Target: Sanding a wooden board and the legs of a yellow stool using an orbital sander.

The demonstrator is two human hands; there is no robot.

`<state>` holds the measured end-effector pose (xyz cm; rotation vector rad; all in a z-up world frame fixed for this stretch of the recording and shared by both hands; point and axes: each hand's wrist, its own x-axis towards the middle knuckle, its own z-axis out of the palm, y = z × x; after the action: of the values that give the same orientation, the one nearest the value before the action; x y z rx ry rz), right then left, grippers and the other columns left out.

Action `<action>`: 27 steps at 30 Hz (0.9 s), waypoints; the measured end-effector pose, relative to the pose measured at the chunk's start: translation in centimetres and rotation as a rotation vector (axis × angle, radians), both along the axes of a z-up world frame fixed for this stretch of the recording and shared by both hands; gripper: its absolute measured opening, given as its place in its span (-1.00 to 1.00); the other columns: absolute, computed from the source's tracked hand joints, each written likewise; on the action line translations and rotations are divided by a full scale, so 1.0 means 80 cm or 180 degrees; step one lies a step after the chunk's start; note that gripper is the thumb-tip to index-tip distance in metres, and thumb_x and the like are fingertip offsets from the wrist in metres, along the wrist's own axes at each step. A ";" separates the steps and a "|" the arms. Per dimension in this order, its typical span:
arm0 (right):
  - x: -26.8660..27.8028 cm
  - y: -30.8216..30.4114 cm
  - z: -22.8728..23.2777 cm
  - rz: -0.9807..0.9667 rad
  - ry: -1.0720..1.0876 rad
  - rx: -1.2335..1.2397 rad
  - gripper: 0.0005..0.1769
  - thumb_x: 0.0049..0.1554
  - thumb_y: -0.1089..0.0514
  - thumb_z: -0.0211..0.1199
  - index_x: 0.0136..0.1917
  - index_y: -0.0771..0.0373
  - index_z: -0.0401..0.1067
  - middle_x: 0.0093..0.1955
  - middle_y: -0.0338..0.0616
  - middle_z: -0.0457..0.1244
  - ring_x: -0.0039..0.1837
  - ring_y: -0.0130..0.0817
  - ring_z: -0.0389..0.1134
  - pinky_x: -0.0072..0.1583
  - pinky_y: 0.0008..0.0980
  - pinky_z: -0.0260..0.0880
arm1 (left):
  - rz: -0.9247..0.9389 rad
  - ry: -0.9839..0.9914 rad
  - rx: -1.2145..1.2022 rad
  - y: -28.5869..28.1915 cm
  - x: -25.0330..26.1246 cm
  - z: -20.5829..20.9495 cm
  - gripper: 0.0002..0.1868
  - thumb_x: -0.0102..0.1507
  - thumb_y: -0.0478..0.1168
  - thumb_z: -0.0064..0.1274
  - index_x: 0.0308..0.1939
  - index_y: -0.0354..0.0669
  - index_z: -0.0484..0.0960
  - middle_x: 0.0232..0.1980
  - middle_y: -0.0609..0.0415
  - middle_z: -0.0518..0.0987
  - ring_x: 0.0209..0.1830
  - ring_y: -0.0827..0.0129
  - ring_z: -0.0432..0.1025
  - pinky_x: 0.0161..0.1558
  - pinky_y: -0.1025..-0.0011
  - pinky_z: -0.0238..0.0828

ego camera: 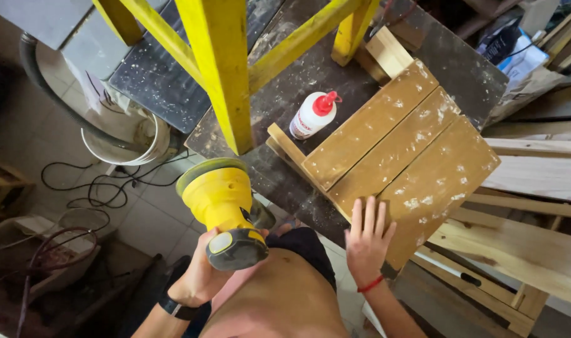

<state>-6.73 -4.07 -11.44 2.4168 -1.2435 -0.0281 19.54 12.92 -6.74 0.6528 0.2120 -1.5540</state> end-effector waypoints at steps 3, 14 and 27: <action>-0.014 -0.021 -0.007 0.0396 -0.0108 -0.0295 -0.53 0.20 0.15 0.12 0.39 0.09 0.33 0.47 -0.05 0.17 0.48 0.01 0.16 0.32 0.05 0.36 | -0.0018 -0.0137 -0.0032 -0.004 -0.005 0.003 -0.23 0.10 0.22 0.05 0.08 -0.44 0.50 0.10 -0.37 0.57 0.07 0.00 0.47 0.13 -0.01 0.36; -0.112 -0.114 -0.009 0.0553 -0.0148 -0.0024 -0.08 -0.09 -0.07 0.38 0.51 0.11 0.24 0.57 -0.08 0.10 0.57 0.01 0.08 0.41 -0.02 0.18 | 0.0098 0.0157 0.0017 -0.007 -0.033 0.012 -0.25 0.10 0.22 0.02 0.02 -0.46 0.57 0.08 -0.27 0.60 0.09 0.05 0.45 0.22 0.10 0.27; -0.113 -0.144 0.021 0.0833 -0.0679 0.0476 0.04 -0.12 -0.02 0.39 0.53 0.38 0.11 0.61 0.16 -0.06 0.60 0.16 -0.07 0.44 0.30 -0.01 | 0.0538 0.0071 0.0139 0.009 -0.093 0.021 -0.30 0.10 0.15 0.02 0.06 -0.41 0.51 0.02 -0.23 0.61 -0.03 0.15 0.48 0.11 0.22 0.34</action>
<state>-15.80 -15.55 -9.79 2.7540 -1.0313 0.2261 12.09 13.63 -5.05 0.6357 0.3109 -1.3981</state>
